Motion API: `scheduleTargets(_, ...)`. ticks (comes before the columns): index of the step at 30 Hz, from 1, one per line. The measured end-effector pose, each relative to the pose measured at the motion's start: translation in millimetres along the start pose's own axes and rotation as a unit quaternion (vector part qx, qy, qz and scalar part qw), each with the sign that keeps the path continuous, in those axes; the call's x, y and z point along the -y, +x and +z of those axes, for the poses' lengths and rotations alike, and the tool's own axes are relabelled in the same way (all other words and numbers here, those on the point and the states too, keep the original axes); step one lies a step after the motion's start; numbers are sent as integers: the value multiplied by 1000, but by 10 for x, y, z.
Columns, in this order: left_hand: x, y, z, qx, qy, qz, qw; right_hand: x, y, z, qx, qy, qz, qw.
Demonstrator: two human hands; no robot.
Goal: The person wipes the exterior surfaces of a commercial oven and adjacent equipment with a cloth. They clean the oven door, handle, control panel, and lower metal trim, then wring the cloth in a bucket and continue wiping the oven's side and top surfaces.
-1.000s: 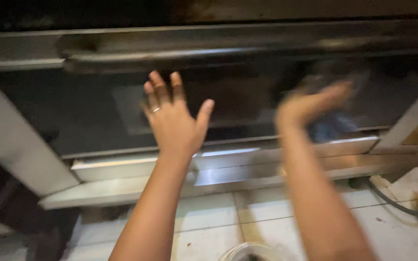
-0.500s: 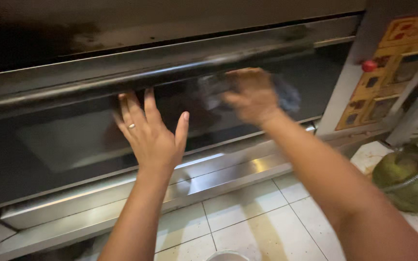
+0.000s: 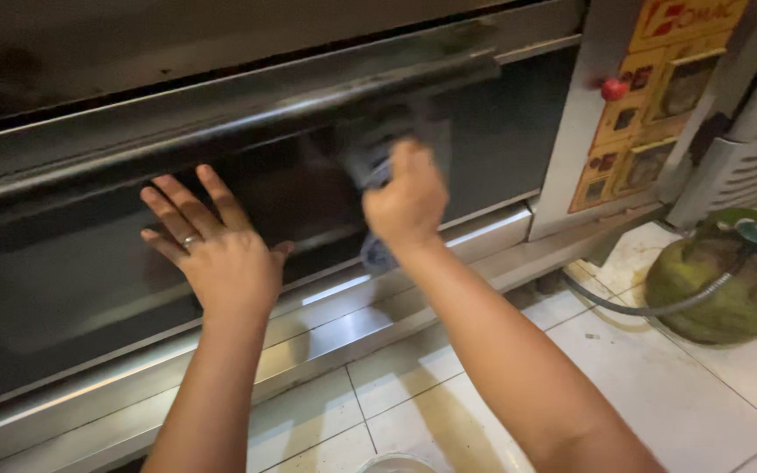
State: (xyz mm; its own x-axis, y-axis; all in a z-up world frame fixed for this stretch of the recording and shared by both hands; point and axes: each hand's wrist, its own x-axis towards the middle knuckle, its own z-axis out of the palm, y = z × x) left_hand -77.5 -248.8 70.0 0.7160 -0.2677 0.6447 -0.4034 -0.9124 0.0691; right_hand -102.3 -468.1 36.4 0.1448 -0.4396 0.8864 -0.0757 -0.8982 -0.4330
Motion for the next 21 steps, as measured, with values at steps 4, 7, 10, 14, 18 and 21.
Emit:
scheduleTargets(4,11,41,119,4,-28,11,1000,-475,58,-315,60,9,-109,992)
scheduleTargets(7,43,55,176,-4,-36,21,999,-1109,660,-566,-15,-42,-35,998)
scheduleTargets(10,26,40,237,17,-42,24,999,-1735,1325,-955,-77,-92,211,970)
scheduleTargets(14,41,113,253,17,-51,20,998,-2001,1073,-672,-120,-10,101,987)
scheduleTargets(18,38,108,283,34,-61,26,997,-1784,-238,-336,-33,14,209,977)
scheduleTargets(21,53,102,296,27,-74,31,996,-1883,-506,-420,68,-60,316,944)
